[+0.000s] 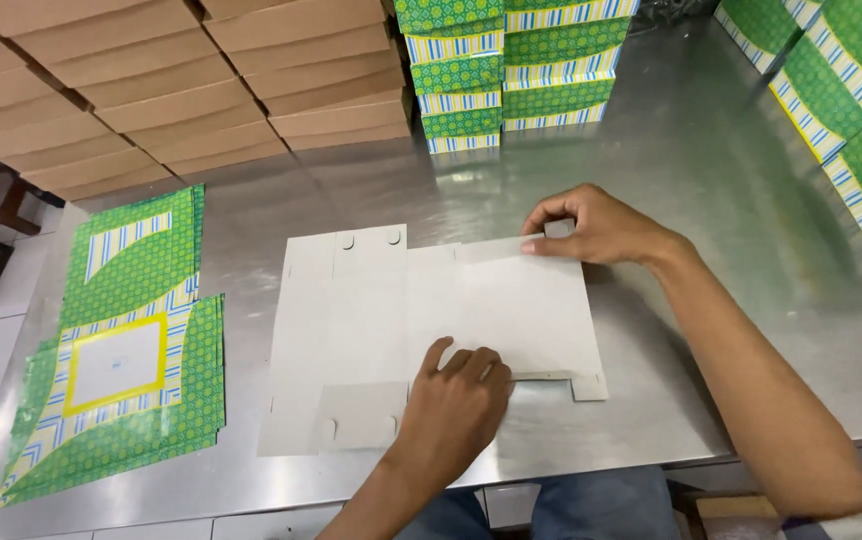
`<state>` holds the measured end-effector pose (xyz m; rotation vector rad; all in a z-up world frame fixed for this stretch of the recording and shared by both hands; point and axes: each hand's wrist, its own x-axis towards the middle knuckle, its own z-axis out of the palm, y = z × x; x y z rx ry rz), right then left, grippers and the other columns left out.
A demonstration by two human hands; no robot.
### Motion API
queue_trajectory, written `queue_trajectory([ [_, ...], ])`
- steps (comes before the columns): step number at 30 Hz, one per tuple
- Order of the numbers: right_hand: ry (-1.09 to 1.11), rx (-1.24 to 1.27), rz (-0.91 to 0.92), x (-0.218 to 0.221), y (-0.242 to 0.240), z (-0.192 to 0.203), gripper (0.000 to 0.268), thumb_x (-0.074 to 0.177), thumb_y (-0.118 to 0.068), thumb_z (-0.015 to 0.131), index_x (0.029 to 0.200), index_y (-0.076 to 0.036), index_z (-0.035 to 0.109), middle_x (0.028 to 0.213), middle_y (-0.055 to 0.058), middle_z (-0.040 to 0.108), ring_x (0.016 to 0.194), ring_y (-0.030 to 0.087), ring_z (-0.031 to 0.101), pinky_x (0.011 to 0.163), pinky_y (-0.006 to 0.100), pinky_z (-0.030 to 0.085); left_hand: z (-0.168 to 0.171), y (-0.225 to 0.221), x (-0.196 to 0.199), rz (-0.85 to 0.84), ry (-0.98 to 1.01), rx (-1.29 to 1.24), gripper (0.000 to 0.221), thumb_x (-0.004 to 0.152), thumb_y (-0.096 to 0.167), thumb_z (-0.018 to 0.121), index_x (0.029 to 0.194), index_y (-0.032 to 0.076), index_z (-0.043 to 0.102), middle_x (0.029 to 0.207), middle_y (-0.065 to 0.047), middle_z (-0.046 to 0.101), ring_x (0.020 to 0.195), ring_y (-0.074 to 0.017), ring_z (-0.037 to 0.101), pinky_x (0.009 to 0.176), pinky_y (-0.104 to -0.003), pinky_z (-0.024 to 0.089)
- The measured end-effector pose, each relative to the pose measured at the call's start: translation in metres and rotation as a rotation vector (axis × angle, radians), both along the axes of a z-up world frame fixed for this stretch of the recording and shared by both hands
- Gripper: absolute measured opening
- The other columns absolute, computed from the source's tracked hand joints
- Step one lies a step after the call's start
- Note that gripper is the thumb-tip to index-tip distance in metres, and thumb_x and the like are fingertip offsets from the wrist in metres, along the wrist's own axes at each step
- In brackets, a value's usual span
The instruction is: Assembling cardboard boxes by folding pre-cut sheets and applying decorative wraps on a stainless steel table.
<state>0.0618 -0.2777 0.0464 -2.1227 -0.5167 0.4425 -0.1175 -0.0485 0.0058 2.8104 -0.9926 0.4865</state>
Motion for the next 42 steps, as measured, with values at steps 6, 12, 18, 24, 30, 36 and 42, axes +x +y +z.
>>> queue_trajectory([
  [6, -0.213, -0.319, 0.089, -0.008, 0.009, 0.0, 0.008, 0.08, -0.029, 0.08, 0.086, -0.025, 0.08, 0.118, -0.009, 0.069, 0.115, 0.013, 0.059, 0.099, 0.037, 0.044, -0.002, -0.008, 0.023, 0.106, 0.287, 0.032, 0.029, 0.097, 0.014, 0.054, 0.077, 0.014, 0.074, 0.08, -0.004, 0.068, 0.065, -0.0253, 0.064, 0.088, -0.041, 0.046],
  [12, -0.446, -0.236, -0.126, 0.005, -0.004, -0.018, 0.004, 0.082, -0.022, 0.078, 0.086, -0.02, 0.077, 0.1, -0.002, 0.072, 0.106, 0.025, 0.066, 0.092, 0.044, 0.052, 0.067, -0.016, 0.032, -0.032, 0.606, -0.155, 0.024, 0.087, 0.011, 0.072, 0.108, -0.001, 0.076, 0.11, -0.021, 0.075, 0.107, -0.0375, 0.072, 0.119, -0.064, 0.024],
  [18, -0.662, -0.322, -0.26, 0.015, -0.016, -0.027, 0.023, 0.089, -0.024, 0.075, 0.111, -0.02, 0.072, 0.125, 0.003, 0.063, 0.119, 0.03, 0.059, 0.1, 0.048, 0.044, 0.096, 0.019, 0.049, 0.032, 0.824, -0.154, 0.081, 0.074, 0.027, 0.085, 0.144, 0.004, 0.053, 0.151, -0.024, 0.048, 0.145, -0.0442, 0.038, 0.124, -0.064, 0.01],
  [24, -0.433, -0.122, -0.019, -0.026, 0.01, 0.019, 0.024, 0.083, -0.014, 0.074, 0.106, -0.007, 0.074, 0.11, 0.017, 0.072, 0.107, 0.037, 0.068, 0.092, 0.045, 0.054, 0.085, 0.038, 0.058, 0.055, 0.808, -0.135, 0.082, 0.073, 0.035, 0.086, 0.142, 0.003, 0.055, 0.151, -0.022, 0.05, 0.144, -0.0417, 0.04, 0.124, -0.063, 0.017],
  [30, -0.335, -0.386, 0.069, -0.019, 0.017, 0.005, 0.048, 0.079, -0.031, 0.078, 0.124, -0.017, 0.071, 0.147, 0.015, 0.054, 0.14, 0.041, 0.047, 0.111, 0.055, 0.041, 0.056, 0.042, 0.074, 0.017, 0.608, -0.106, 0.063, 0.075, 0.04, 0.083, 0.127, 0.008, 0.067, 0.131, -0.015, 0.065, 0.128, -0.0338, 0.058, 0.116, -0.06, 0.036],
  [36, -0.04, -0.424, 0.179, -0.028, 0.017, 0.031, 0.099, 0.064, -0.037, 0.095, 0.148, -0.011, 0.051, 0.164, 0.03, 0.023, 0.153, 0.05, 0.016, 0.124, 0.062, 0.01, 0.057, 0.043, 0.084, 0.001, 0.612, -0.137, 0.055, 0.074, 0.037, 0.081, 0.118, 0.006, 0.073, 0.12, -0.016, 0.072, 0.115, -0.0358, 0.067, 0.111, -0.061, 0.043],
  [42, 0.033, -0.548, 0.27, -0.024, 0.013, 0.019, 0.137, 0.053, -0.044, 0.107, 0.161, -0.022, 0.026, 0.168, 0.025, 0.002, 0.156, 0.043, -0.002, 0.124, 0.059, -0.005, 0.053, 0.037, 0.088, -0.018, 0.572, -0.051, 0.067, 0.066, 0.043, 0.086, 0.12, 0.006, 0.071, 0.115, -0.014, 0.071, 0.109, -0.0324, 0.067, 0.111, -0.058, 0.043],
])
